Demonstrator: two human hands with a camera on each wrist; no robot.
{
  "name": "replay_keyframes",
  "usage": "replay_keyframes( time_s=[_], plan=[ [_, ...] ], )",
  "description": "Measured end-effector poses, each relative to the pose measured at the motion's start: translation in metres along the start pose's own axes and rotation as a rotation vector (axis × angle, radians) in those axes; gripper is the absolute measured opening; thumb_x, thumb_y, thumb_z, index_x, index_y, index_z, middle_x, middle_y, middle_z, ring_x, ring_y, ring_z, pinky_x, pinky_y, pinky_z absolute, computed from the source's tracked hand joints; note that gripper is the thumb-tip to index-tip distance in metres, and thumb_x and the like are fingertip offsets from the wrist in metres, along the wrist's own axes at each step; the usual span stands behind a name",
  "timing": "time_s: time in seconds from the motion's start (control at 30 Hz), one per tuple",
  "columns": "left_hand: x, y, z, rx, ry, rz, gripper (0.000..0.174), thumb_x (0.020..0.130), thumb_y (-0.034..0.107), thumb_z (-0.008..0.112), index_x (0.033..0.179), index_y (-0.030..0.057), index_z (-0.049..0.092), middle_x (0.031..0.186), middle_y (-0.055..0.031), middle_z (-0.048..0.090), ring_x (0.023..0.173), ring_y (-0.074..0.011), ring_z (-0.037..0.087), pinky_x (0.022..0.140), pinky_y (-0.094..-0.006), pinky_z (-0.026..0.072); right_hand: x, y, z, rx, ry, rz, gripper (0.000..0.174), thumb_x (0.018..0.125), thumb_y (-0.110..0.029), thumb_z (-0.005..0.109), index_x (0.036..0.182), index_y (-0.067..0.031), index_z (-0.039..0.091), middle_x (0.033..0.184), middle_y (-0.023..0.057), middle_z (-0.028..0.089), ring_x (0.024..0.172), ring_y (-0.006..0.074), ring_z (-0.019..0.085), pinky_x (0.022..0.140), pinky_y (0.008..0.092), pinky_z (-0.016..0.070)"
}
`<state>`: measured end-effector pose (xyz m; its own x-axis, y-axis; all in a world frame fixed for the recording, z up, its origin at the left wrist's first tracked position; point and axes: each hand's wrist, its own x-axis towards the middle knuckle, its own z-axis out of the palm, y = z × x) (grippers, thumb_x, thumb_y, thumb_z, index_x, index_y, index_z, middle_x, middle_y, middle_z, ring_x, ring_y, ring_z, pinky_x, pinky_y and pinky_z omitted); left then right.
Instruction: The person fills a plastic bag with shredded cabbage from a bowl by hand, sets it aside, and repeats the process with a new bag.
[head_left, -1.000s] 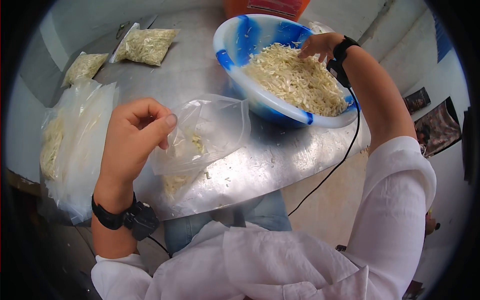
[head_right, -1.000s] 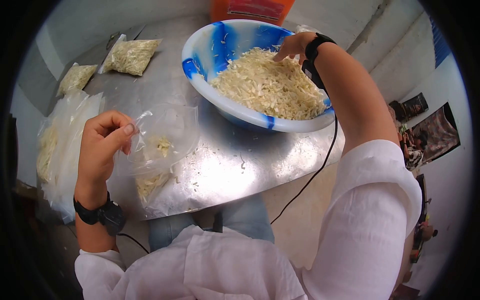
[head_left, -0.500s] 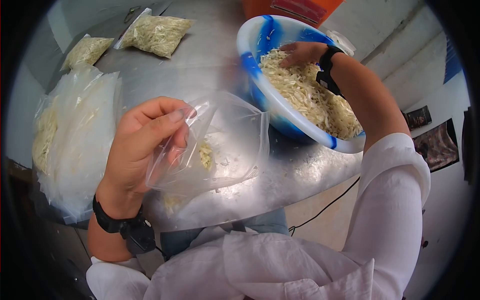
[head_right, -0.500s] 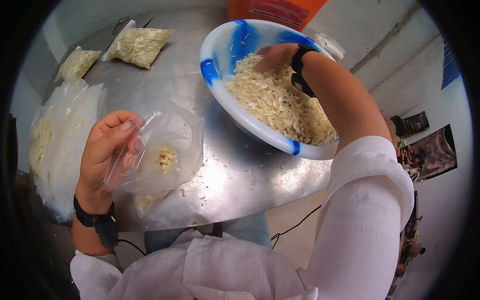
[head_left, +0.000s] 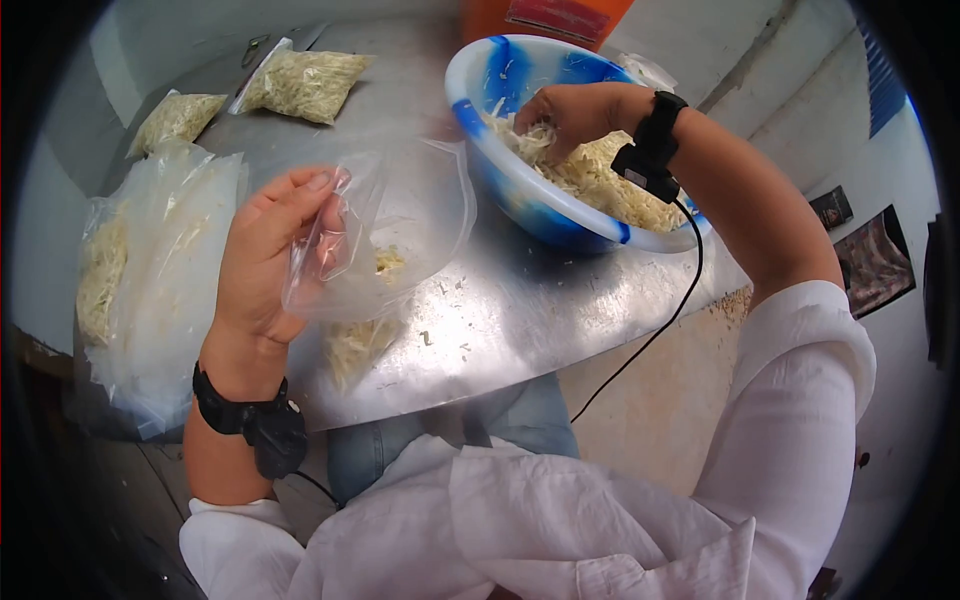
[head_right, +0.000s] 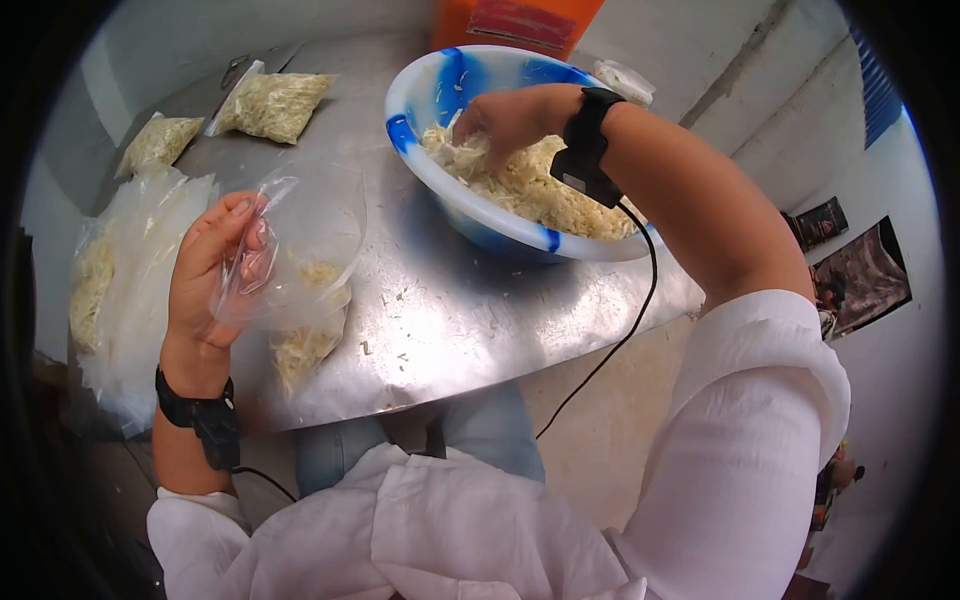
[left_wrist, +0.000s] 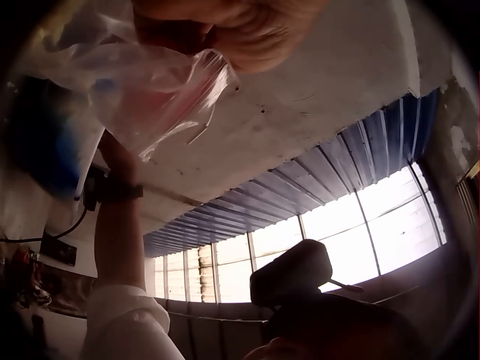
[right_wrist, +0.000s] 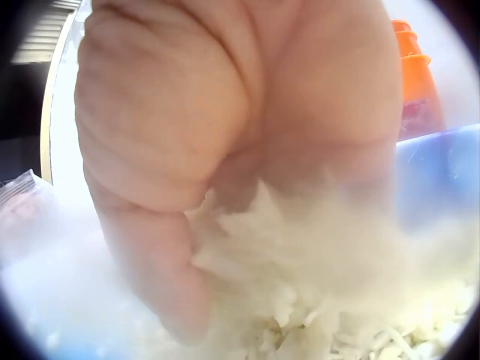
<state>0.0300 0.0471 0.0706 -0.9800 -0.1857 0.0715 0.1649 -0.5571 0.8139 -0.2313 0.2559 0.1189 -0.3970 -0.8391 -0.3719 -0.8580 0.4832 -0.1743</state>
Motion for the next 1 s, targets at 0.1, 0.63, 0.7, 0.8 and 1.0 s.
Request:
replay_keyframes(
  time_s=[0.1,0.63,0.7,0.8,1.0],
  plan=[
    [-0.008,0.009,0.003,0.026,0.023,0.056,0.016,0.087,0.011,0.052,0.096,-0.0021,0.056,0.067,-0.0026,0.055,0.05,-0.0071,0.049,0.046,-0.0172,0.0404,-0.036,-0.017,-0.002,0.078,-0.038,0.024,0.054,0.06,0.0,0.073,0.112,-0.0055,0.058,0.102,0.008,0.062,0.091,0.0174,0.058,0.084,0.0266,0.045],
    [-0.002,0.022,0.001,-0.122,0.09,0.221,0.012,0.09,0.01,0.047,0.096,0.0021,0.053,0.075,-0.0032,0.053,0.061,-0.0093,0.048,0.053,-0.0203,0.0403,0.017,-0.001,-0.012,-0.022,-0.026,0.146,0.063,0.073,-0.032,0.065,0.129,-0.0152,0.045,0.132,0.0142,0.043,0.123,0.03,0.039,0.101,0.0385,0.0307],
    [0.001,0.017,-0.003,-0.116,0.079,0.224,0.013,0.09,0.011,0.047,0.097,0.0019,0.053,0.077,-0.0041,0.055,0.06,-0.009,0.05,0.053,-0.02,0.0416,0.033,-0.003,-0.006,0.015,-0.101,0.168,0.072,0.07,-0.032,0.068,0.134,-0.0173,0.038,0.135,0.0154,0.039,0.125,0.0291,0.035,0.103,0.0379,0.027],
    [0.004,0.013,-0.002,-0.1,0.09,0.217,0.013,0.09,0.011,0.048,0.097,0.0022,0.054,0.076,-0.0037,0.055,0.06,-0.0088,0.051,0.053,-0.0199,0.0418,0.038,-0.011,-0.001,0.111,-0.177,0.205,0.071,0.069,-0.031,0.068,0.133,-0.014,0.04,0.131,0.016,0.044,0.122,0.0285,0.039,0.101,0.0371,0.0288],
    [0.007,0.009,0.0,-0.047,0.067,0.197,0.012,0.089,0.011,0.05,0.096,0.0026,0.053,0.074,-0.0022,0.055,0.061,-0.0083,0.051,0.054,-0.0203,0.0411,0.005,-0.013,0.012,0.212,-0.339,0.043,0.07,0.067,-0.036,0.068,0.127,-0.0086,0.046,0.129,0.0153,0.046,0.121,0.0307,0.039,0.101,0.0389,0.0291]
  ],
)
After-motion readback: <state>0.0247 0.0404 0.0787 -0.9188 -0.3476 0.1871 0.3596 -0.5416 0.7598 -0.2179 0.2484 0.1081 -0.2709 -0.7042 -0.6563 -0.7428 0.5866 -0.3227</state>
